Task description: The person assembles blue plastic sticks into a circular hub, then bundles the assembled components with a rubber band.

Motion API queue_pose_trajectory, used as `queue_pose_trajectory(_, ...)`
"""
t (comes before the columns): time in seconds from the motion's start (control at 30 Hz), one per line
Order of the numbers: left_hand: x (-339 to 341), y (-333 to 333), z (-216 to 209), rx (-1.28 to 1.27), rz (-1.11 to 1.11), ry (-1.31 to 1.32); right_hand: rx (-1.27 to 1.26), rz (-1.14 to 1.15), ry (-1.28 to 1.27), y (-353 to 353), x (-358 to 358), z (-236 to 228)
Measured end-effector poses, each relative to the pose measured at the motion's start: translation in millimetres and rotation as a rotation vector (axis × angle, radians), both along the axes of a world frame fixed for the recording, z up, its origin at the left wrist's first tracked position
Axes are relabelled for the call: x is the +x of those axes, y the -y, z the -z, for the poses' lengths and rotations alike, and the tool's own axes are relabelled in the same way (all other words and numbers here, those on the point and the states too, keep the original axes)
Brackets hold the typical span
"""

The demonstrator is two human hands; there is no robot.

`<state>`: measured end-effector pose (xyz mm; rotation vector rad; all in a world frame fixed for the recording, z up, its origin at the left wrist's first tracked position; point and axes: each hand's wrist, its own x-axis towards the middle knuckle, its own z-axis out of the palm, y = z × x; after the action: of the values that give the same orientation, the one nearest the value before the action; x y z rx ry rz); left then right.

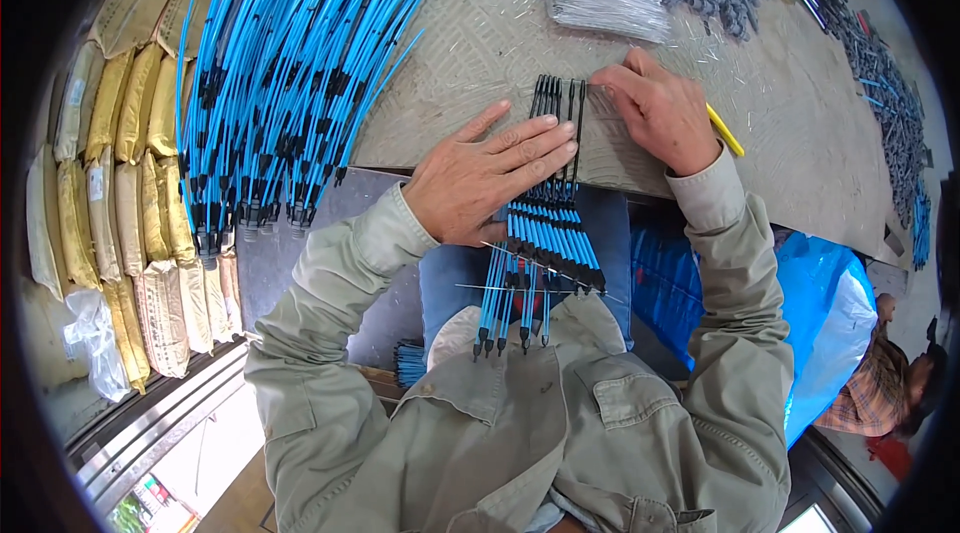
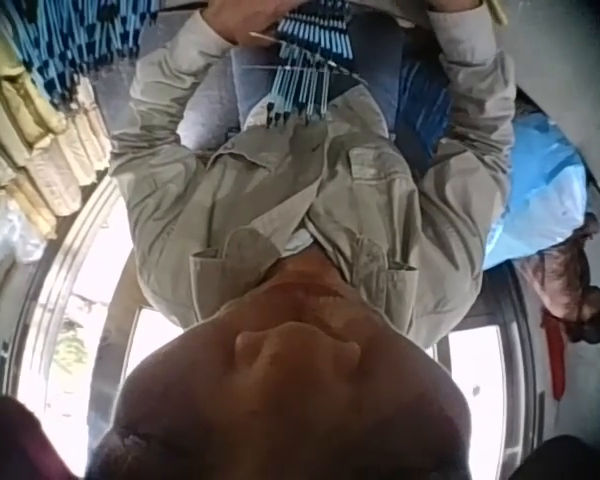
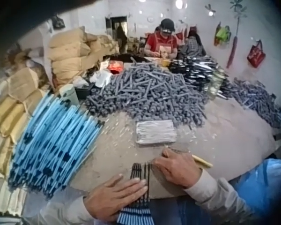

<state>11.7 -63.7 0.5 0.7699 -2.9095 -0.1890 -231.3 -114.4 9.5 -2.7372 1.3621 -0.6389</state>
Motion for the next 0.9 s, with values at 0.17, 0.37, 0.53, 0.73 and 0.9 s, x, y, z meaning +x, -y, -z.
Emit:
queue_pose_trajectory(0.17,0.9,3.1,-2.7,0.002,0.016,0.024,-0.015,0.013,0.009,0.4,2.2,3.1)
queue_pose_trajectory(0.37,-2.9,4.0,-0.6,0.008,0.024,-0.013,0.073,-0.014,0.048,-3.6,-1.5,0.6)
queue_pose_trajectory(0.53,-4.3,4.2,0.4,0.014,0.018,-0.035,0.054,-0.019,0.038,-2.6,0.9,7.6)
queue_pose_trajectory(0.73,-5.7,4.7,-3.8,0.04,0.02,-0.061,-0.002,-0.023,0.046,0.8,3.2,7.6)
queue_pose_trajectory(0.9,-4.7,5.2,-3.8,0.029,0.043,-0.058,-0.014,-0.011,0.003,1.5,2.9,6.8)
